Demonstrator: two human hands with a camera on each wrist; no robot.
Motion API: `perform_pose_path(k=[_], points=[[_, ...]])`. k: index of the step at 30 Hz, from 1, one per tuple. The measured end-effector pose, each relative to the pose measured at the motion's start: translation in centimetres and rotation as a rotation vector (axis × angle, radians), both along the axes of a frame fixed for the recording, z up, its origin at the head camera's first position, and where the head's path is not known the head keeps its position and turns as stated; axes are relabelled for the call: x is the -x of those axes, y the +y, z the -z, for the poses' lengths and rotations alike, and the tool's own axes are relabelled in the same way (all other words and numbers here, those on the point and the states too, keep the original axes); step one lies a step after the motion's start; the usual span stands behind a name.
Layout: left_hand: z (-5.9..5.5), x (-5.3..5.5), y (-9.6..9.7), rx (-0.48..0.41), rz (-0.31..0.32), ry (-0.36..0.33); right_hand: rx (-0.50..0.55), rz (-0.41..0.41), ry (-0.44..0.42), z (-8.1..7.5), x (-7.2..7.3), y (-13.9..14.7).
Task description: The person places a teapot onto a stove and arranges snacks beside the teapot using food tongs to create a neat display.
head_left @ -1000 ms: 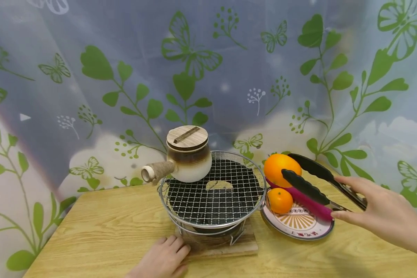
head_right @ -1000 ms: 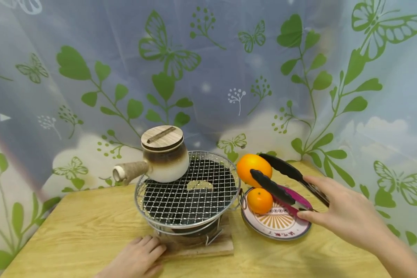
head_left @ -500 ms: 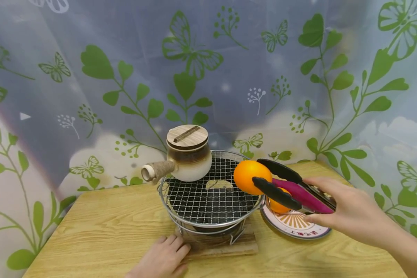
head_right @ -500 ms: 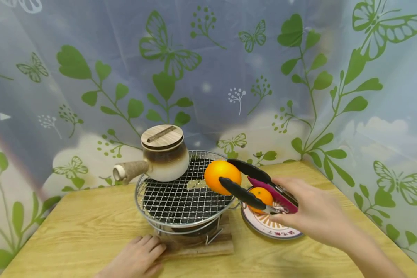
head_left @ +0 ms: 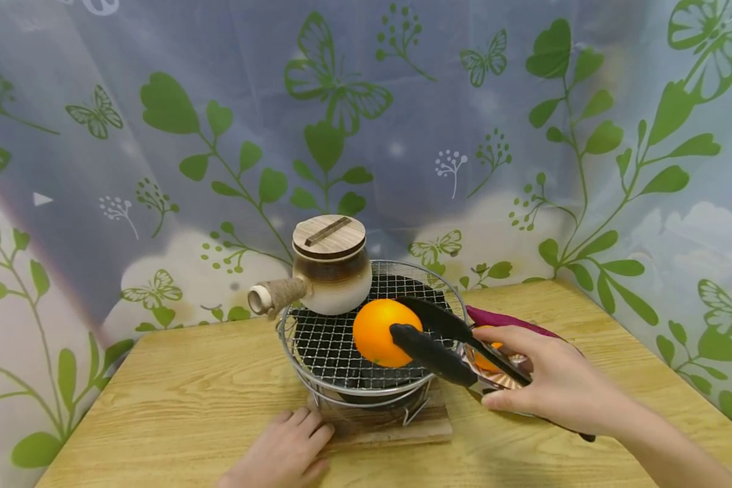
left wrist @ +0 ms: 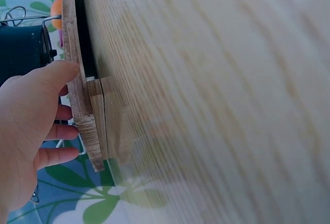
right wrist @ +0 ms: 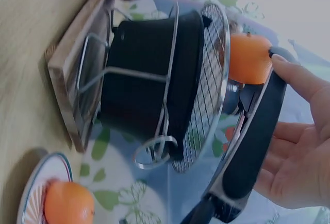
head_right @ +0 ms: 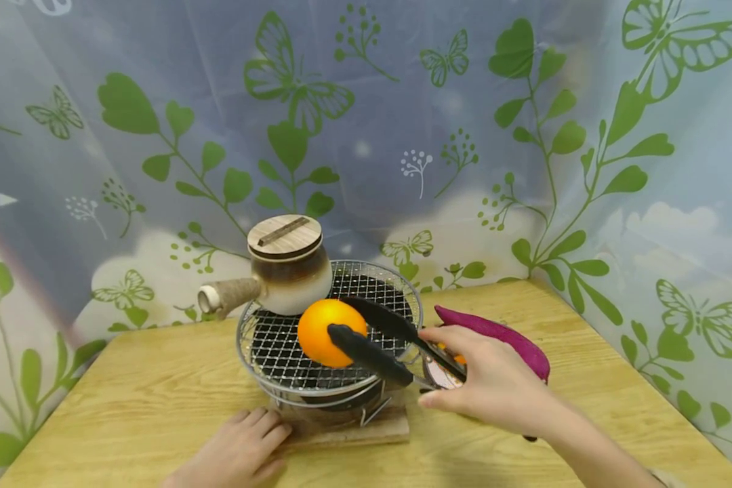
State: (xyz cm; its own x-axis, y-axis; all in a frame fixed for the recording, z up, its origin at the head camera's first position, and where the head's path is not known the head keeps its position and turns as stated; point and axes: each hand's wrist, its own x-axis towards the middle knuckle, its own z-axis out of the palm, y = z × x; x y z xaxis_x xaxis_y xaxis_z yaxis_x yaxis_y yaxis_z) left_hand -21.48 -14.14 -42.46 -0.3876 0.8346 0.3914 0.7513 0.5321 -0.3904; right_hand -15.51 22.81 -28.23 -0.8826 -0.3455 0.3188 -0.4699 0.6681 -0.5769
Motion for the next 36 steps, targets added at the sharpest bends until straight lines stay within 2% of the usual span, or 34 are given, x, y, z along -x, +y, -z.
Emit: perform_pose_path(k=[3,9,13,22,31,36], points=[[-0.1,-0.1,0.0,0.006,-0.001,-0.009,0.068,-0.062,-0.052,0.2,0.1,-0.6],[0.0,0.0,0.0,0.018,0.000,-0.024,0.027,-0.093,-0.101,0.3,0.4,-1.5],[0.0,0.0,0.0,0.020,0.004,-0.027,0.019,-0.112,-0.101,0.2,0.3,-2.0],[-0.1,0.1,0.0,0.051,-0.018,-0.069,-0.051,-0.076,-0.095,-0.7,0.3,-3.3],[0.1,0.3,0.0,0.012,0.017,-0.024,-0.082,-0.074,-0.121,-2.0,0.8,-4.5],[0.1,0.3,-0.1,0.001,0.020,-0.020,-0.112,-0.038,-0.124,-2.6,0.8,-5.1]])
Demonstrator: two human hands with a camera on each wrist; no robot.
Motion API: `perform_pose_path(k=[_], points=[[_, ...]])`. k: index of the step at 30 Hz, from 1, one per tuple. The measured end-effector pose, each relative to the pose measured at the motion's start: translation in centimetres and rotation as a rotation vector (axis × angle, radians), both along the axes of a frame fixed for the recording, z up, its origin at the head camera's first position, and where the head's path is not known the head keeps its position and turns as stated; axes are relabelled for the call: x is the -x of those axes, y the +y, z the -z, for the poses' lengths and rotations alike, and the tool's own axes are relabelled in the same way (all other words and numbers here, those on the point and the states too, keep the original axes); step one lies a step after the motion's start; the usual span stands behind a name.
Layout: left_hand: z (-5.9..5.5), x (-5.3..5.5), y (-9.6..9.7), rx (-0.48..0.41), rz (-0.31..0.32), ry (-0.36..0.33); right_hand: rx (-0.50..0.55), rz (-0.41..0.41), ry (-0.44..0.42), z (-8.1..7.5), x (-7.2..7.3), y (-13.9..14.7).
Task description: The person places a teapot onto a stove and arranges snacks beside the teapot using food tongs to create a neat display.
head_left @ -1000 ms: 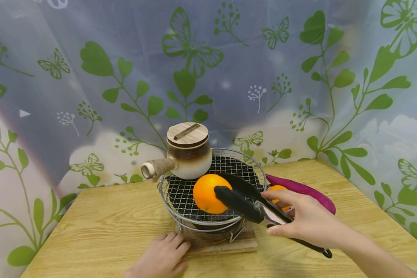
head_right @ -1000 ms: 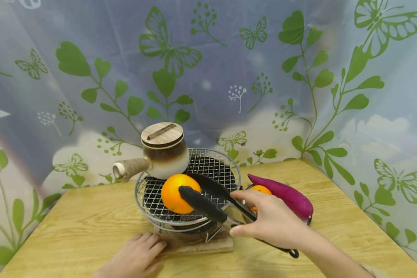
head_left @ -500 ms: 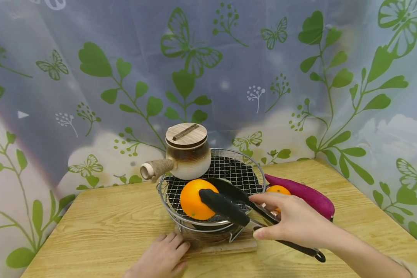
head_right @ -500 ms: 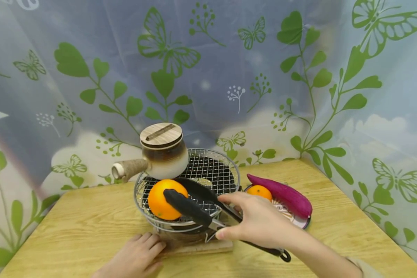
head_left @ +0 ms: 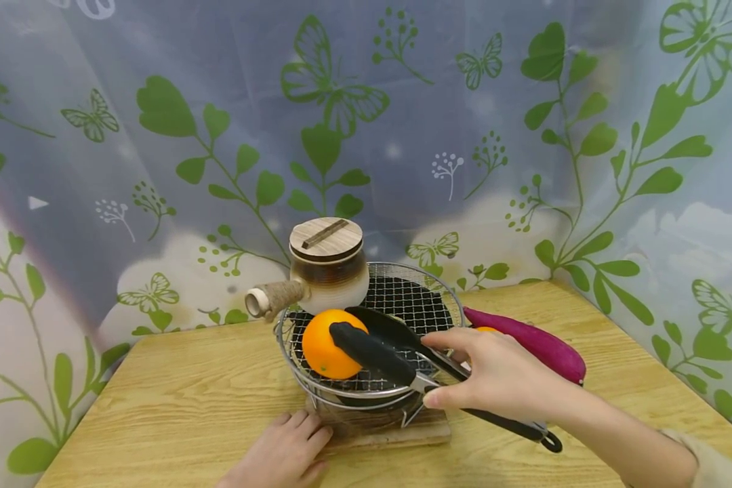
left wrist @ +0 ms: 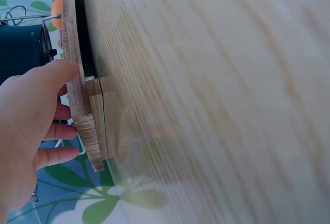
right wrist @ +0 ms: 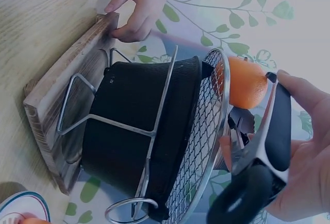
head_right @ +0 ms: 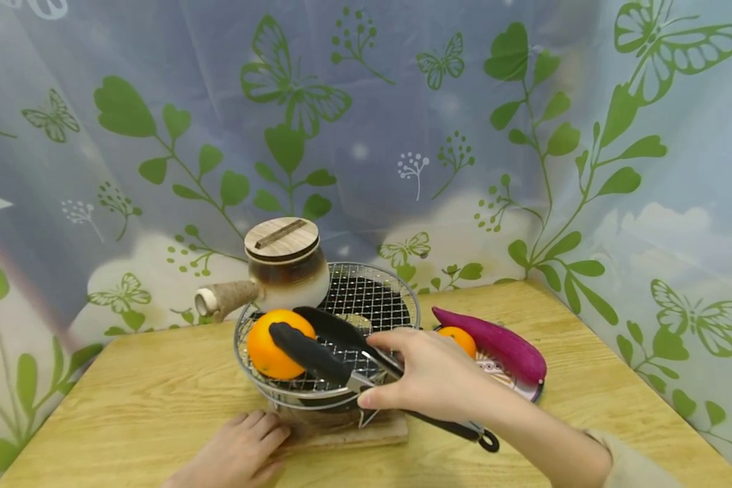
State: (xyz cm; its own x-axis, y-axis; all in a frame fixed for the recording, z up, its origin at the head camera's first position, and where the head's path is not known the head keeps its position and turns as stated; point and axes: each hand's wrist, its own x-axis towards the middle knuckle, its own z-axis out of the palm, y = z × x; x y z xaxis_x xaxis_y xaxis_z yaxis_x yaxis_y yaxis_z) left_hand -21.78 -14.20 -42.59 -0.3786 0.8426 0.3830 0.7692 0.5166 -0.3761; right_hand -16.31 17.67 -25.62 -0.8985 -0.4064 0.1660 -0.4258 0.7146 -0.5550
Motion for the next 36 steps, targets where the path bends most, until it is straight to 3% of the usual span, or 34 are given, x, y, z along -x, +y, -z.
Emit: perform_pose_path(k=[9,23,30,36], points=[[0.0,-0.1,-0.2,0.015,-0.017,-0.014,-0.057,0.022,-0.022,-1.1,0.7,-1.3],[0.0,0.0,0.0,0.023,-0.016,-0.004,-0.118,0.021,-0.018,-1.3,1.6,-2.1],[0.0,-0.1,0.0,0.026,-0.022,-0.018,-0.132,-0.016,-0.006,-1.5,2.0,-1.9],[0.1,-0.1,-0.1,0.016,-0.019,-0.008,-0.131,0.017,-0.037,-1.4,2.2,-1.9]])
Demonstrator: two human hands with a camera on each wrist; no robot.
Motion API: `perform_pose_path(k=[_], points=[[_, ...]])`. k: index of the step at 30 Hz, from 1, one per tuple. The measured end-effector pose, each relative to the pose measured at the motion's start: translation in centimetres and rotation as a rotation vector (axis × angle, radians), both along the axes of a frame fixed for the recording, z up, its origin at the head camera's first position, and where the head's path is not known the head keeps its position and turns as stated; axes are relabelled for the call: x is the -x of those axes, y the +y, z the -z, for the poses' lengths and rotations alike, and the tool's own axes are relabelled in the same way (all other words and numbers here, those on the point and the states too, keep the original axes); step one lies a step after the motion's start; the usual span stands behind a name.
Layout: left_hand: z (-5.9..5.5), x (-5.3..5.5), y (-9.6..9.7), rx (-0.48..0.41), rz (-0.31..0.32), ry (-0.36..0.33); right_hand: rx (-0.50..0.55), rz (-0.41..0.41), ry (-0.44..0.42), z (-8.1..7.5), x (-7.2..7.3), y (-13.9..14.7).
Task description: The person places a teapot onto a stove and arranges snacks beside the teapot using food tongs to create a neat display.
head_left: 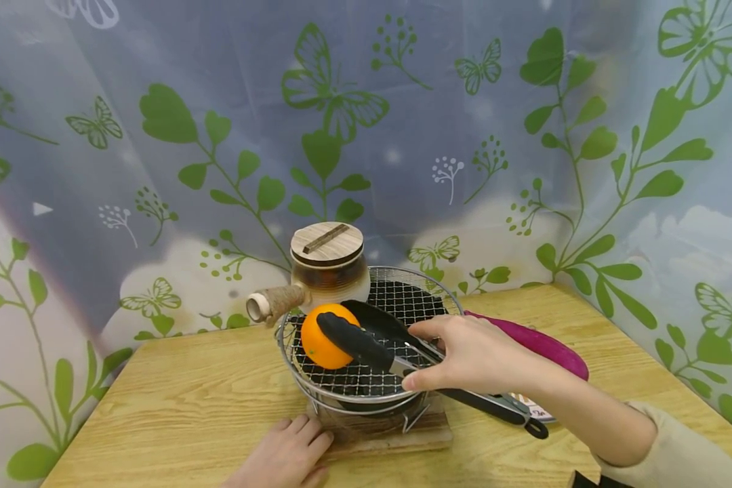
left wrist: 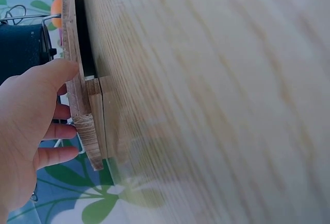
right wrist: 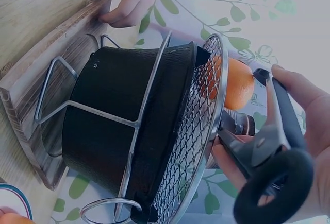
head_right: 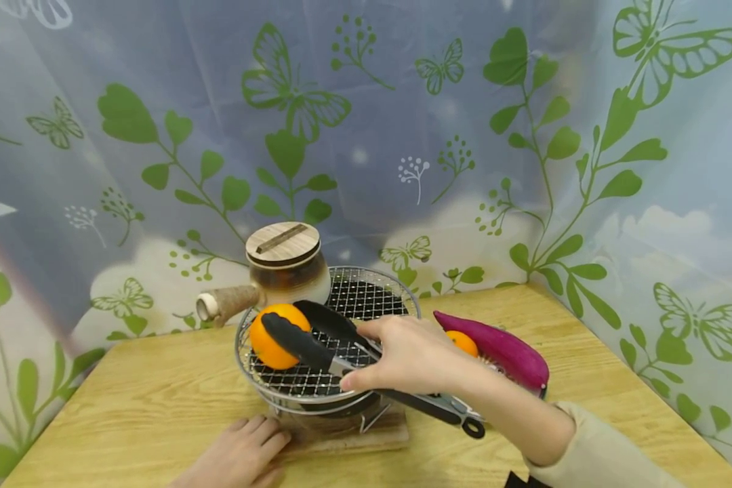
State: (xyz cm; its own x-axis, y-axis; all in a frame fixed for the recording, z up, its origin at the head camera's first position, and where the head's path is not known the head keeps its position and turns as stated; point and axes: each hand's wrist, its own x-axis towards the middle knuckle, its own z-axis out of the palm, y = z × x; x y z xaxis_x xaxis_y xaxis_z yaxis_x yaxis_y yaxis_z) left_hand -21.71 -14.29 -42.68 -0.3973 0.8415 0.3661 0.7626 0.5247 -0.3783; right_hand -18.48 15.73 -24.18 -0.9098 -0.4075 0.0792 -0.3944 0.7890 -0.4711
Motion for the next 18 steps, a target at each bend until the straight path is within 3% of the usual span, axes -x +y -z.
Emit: perform_pose_path(k=[18], points=[[0.1,0.0,0.1,0.008,-0.015,0.000,-0.015,0.009,0.024,-0.3,0.0,1.7]])
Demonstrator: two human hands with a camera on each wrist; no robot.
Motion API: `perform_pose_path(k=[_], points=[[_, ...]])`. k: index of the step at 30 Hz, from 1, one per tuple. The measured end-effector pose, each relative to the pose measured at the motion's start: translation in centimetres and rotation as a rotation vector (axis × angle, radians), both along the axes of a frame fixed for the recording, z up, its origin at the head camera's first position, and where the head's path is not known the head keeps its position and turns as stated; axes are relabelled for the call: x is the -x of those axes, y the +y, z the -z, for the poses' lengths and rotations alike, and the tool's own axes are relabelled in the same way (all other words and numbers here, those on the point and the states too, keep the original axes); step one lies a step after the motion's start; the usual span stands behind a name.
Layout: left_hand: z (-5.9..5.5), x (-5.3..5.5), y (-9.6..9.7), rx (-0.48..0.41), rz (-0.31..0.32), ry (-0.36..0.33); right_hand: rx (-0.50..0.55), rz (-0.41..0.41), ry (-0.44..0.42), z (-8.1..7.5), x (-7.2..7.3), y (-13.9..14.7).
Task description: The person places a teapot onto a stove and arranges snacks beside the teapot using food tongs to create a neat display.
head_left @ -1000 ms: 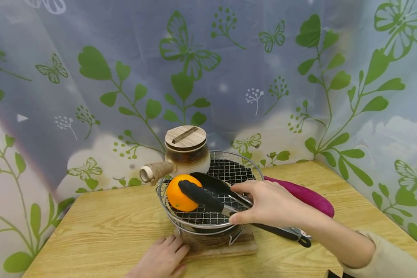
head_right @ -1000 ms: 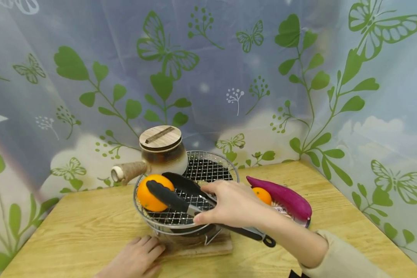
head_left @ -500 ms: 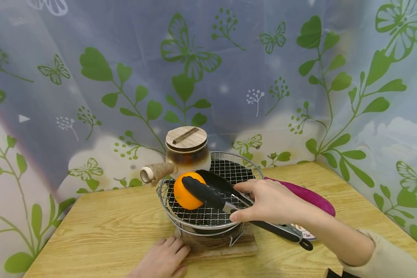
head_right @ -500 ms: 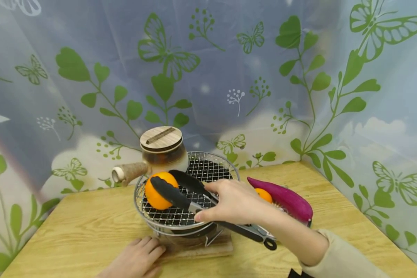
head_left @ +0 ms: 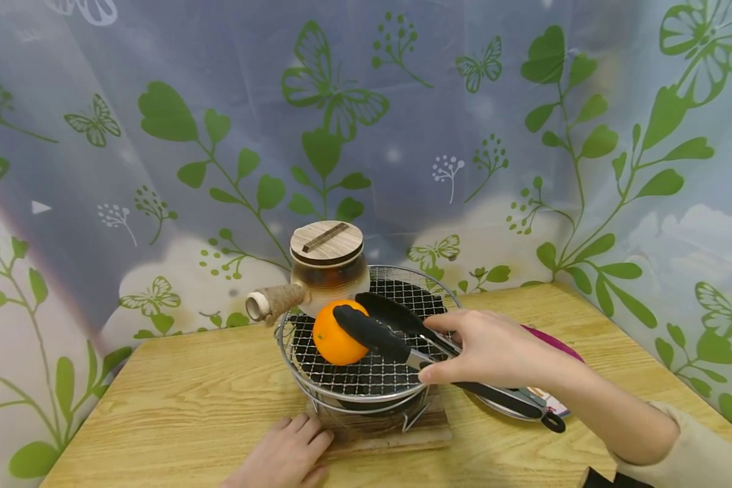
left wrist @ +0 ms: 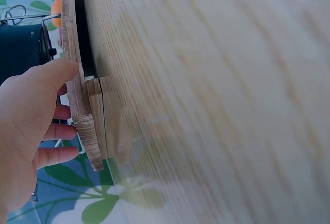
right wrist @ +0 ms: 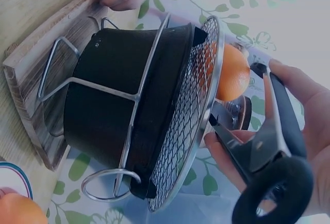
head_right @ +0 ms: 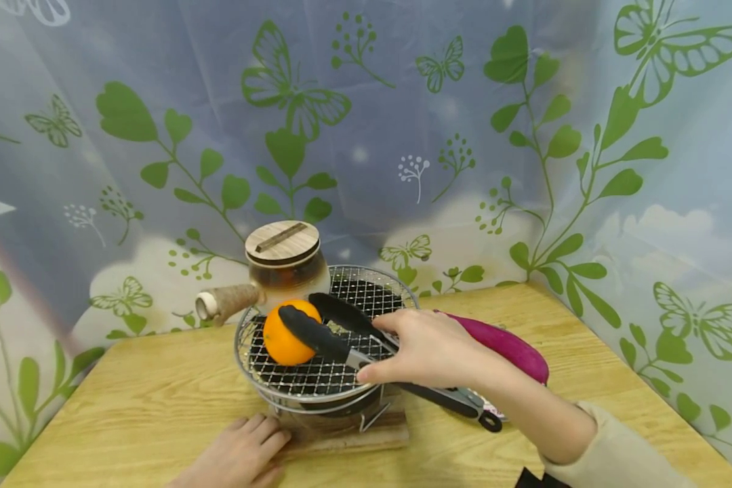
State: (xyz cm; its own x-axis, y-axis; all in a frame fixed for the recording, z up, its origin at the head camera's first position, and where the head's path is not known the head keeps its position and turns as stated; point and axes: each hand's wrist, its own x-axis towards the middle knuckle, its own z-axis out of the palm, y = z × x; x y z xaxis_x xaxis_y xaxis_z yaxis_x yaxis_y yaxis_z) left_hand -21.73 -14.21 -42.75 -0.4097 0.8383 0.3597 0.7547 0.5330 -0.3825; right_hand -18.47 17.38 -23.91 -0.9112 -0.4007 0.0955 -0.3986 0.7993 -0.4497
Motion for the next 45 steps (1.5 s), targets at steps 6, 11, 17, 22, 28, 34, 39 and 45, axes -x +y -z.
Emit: perform_pose_path(k=[6,11,17,22,28,34,39,45], points=[[0.0,0.0,0.0,-0.007,0.008,0.019,0.022,-0.015,0.005,0.2,0.3,0.7],[0.0,0.0,0.0,-0.002,0.009,0.015,0.016,0.010,0.015,0.3,0.4,1.0],[0.0,0.0,0.0,0.000,0.008,0.021,-0.054,0.029,0.085,0.1,0.3,1.3],[0.1,0.1,0.0,-0.020,0.017,0.054,-0.091,0.015,0.107,0.0,0.2,1.5],[0.1,0.0,0.0,-0.016,0.017,0.046,-0.133,0.028,0.101,0.0,0.0,1.6],[0.1,0.1,-0.1,-0.006,0.015,0.034,-0.169,0.041,0.122,0.1,-0.2,1.5],[0.1,0.0,-0.1,-0.006,0.017,0.020,-0.189,0.036,0.152,0.5,-0.2,1.2],[0.1,0.1,-0.1,-0.013,0.029,0.042,-0.235,0.032,0.213,0.9,-0.2,0.7]])
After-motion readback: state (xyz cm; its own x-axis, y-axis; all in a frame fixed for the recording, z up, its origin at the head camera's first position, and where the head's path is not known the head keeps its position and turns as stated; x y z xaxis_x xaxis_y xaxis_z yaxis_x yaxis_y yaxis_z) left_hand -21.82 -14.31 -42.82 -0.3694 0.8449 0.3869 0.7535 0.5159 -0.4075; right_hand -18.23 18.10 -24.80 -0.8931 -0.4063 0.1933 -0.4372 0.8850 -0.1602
